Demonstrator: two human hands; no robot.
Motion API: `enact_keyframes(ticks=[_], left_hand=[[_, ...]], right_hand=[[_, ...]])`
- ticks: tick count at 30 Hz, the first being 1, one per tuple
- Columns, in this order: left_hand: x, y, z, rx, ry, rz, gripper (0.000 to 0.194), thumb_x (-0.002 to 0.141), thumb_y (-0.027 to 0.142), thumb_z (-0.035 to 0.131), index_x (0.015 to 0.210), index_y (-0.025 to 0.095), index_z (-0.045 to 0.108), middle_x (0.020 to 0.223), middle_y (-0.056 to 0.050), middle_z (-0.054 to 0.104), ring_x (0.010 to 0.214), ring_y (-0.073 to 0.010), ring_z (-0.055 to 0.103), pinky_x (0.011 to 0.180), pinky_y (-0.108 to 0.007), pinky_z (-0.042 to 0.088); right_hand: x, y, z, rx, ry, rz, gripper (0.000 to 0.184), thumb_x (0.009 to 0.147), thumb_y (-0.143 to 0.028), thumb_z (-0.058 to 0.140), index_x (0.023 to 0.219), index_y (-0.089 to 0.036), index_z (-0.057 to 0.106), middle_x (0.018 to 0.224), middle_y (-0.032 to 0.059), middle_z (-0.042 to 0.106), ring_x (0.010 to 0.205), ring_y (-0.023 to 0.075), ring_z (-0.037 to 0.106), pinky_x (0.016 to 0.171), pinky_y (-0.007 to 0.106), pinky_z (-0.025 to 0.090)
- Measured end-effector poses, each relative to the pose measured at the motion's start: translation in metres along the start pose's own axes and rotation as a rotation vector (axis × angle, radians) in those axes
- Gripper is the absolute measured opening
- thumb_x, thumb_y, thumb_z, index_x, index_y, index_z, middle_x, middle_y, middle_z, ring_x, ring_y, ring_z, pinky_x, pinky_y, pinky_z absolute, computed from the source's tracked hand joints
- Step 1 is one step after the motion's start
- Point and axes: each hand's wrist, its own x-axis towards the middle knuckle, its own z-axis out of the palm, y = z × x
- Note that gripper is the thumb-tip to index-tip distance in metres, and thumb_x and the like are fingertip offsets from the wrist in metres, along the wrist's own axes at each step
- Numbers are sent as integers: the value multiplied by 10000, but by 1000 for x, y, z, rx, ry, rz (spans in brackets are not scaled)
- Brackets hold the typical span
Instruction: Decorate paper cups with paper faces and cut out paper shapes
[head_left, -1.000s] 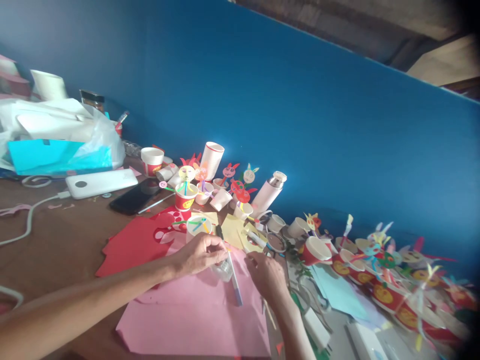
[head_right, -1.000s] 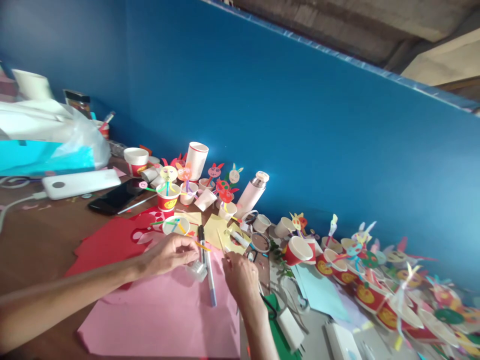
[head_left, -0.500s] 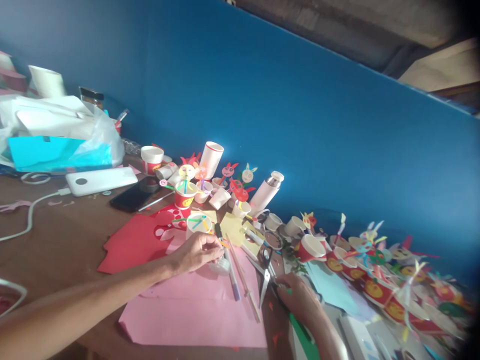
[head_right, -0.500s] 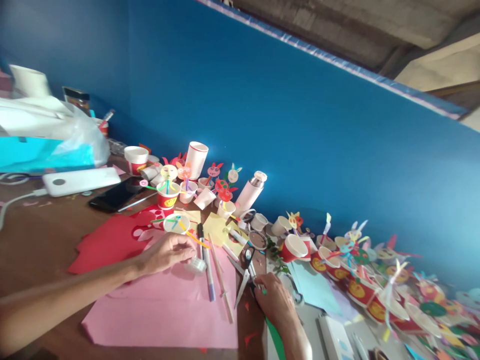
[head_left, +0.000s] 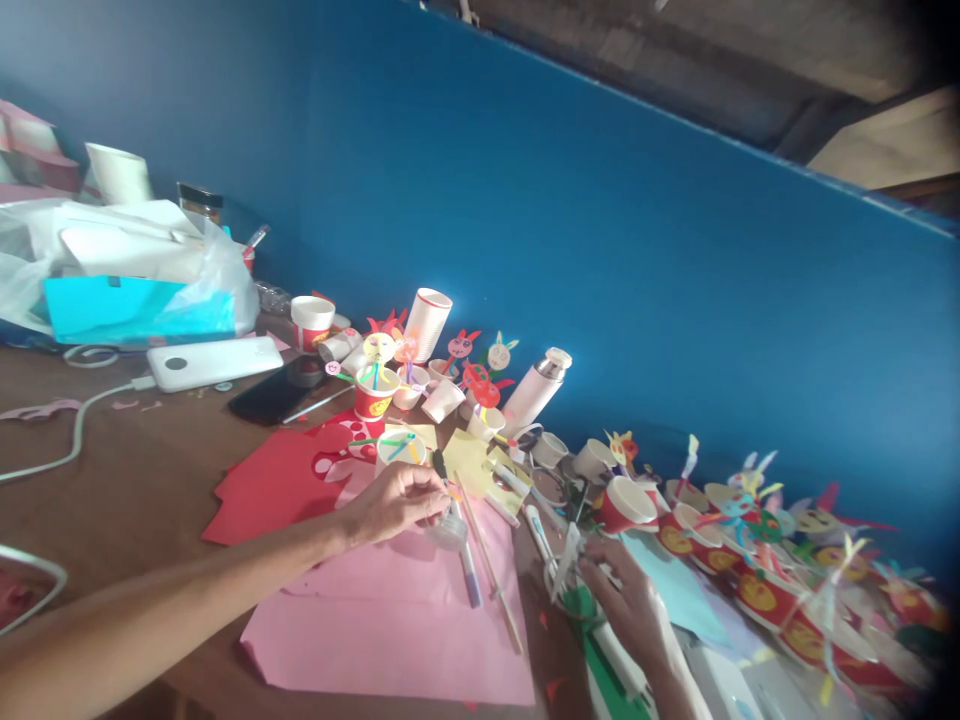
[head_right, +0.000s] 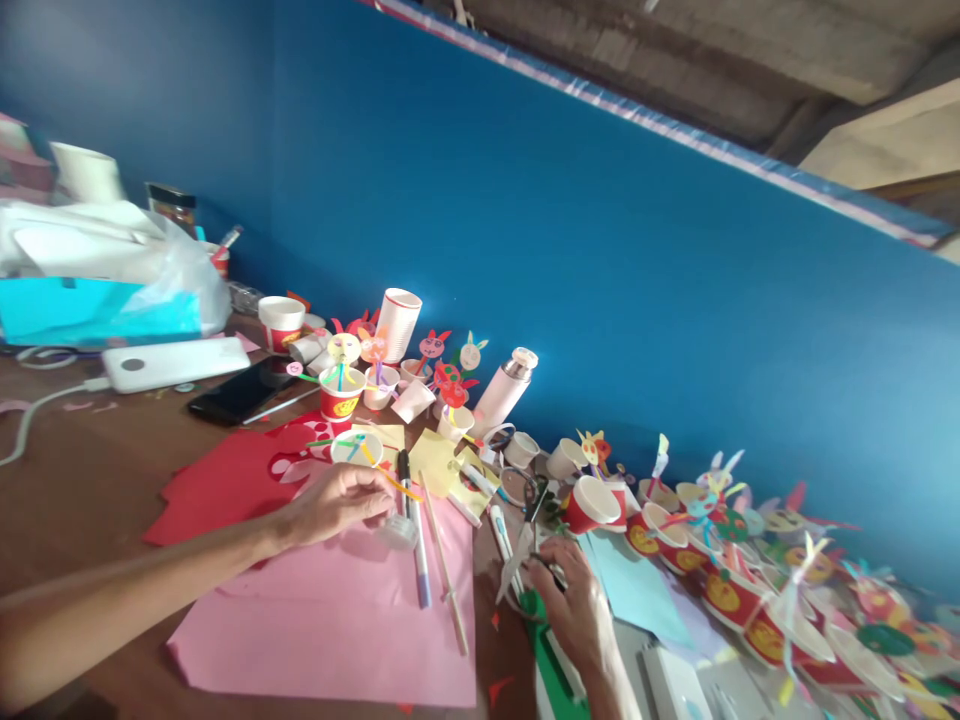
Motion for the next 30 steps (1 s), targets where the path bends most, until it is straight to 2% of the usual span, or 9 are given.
enact_keyframes(ticks=[4, 6, 8, 11, 14, 20, 23, 26, 30], left_hand=[[4, -4, 2, -37, -1, 32, 193, 715, 365, 642, 668, 178, 650, 593, -1, 601, 557, -122, 548, 552, -242, 438], [4, -5, 2, -30, 6, 45, 211, 702, 394, 662, 655, 188, 656, 600, -18, 602, 553, -132, 536, 539, -253, 428], [4, -5, 1, 16, 14, 77, 213, 704, 403, 666, 646, 198, 659, 618, -28, 602, 564, -140, 525, 533, -260, 409], [3, -2, 0, 70, -1, 122, 217, 731, 405, 646, 643, 206, 657, 655, -34, 606, 577, -144, 520, 534, -264, 396], [1, 1, 2, 39, -18, 87, 220, 738, 405, 639, 646, 205, 652, 663, -37, 612, 568, -148, 530, 543, -271, 421], [1, 1, 6, -23, 36, 30, 231, 723, 400, 654, 653, 180, 656, 648, -51, 625, 580, -167, 571, 568, -291, 479], [2, 1, 8, -33, 88, 14, 260, 722, 421, 653, 677, 165, 659, 671, -53, 631, 602, -175, 587, 568, -294, 494], [3, 0, 10, -35, 129, -8, 286, 735, 437, 641, 706, 153, 644, 676, -33, 622, 616, -167, 591, 583, -284, 493], [6, -1, 18, -32, 191, -8, 279, 753, 421, 625, 696, 148, 610, 654, -10, 599, 619, -150, 584, 589, -252, 465]], right_hand=[[14, -9, 8, 371, 60, 67, 316, 783, -461, 505, 649, -215, 651, 1059, 92, 635, 1061, 275, 539, 928, 333, 364], [19, -12, 19, 542, 86, 138, 291, 727, -488, 591, 685, -212, 673, 1075, 72, 648, 1140, 292, 494, 1014, 348, 304], [21, -16, 30, 711, 111, 206, 287, 672, -499, 653, 697, -215, 684, 1040, 66, 671, 1150, 302, 493, 1028, 375, 311], [17, -26, 44, 991, 5, 193, 295, 692, -508, 630, 704, -219, 687, 990, 84, 691, 1037, 306, 579, 920, 411, 433], [9, -35, 53, 1198, -166, 129, 256, 759, -452, 602, 709, -217, 692, 1006, 89, 688, 963, 283, 618, 873, 405, 472], [-2, -33, 54, 1105, -164, 180, 228, 751, -426, 663, 724, -202, 692, 852, 55, 672, 881, 243, 623, 839, 347, 481], [-4, -36, 52, 1073, -256, 147, 265, 826, -429, 572, 748, -195, 668, 869, 66, 656, 840, 226, 608, 825, 343, 454], [-5, -44, 53, 1165, -340, 104, 280, 868, -411, 499, 733, -196, 616, 830, 67, 642, 766, 206, 584, 753, 337, 444], [-7, -54, 55, 1228, -384, 93, 279, 882, -412, 476, 718, -199, 549, 775, 46, 629, 639, 154, 527, 629, 285, 408]])
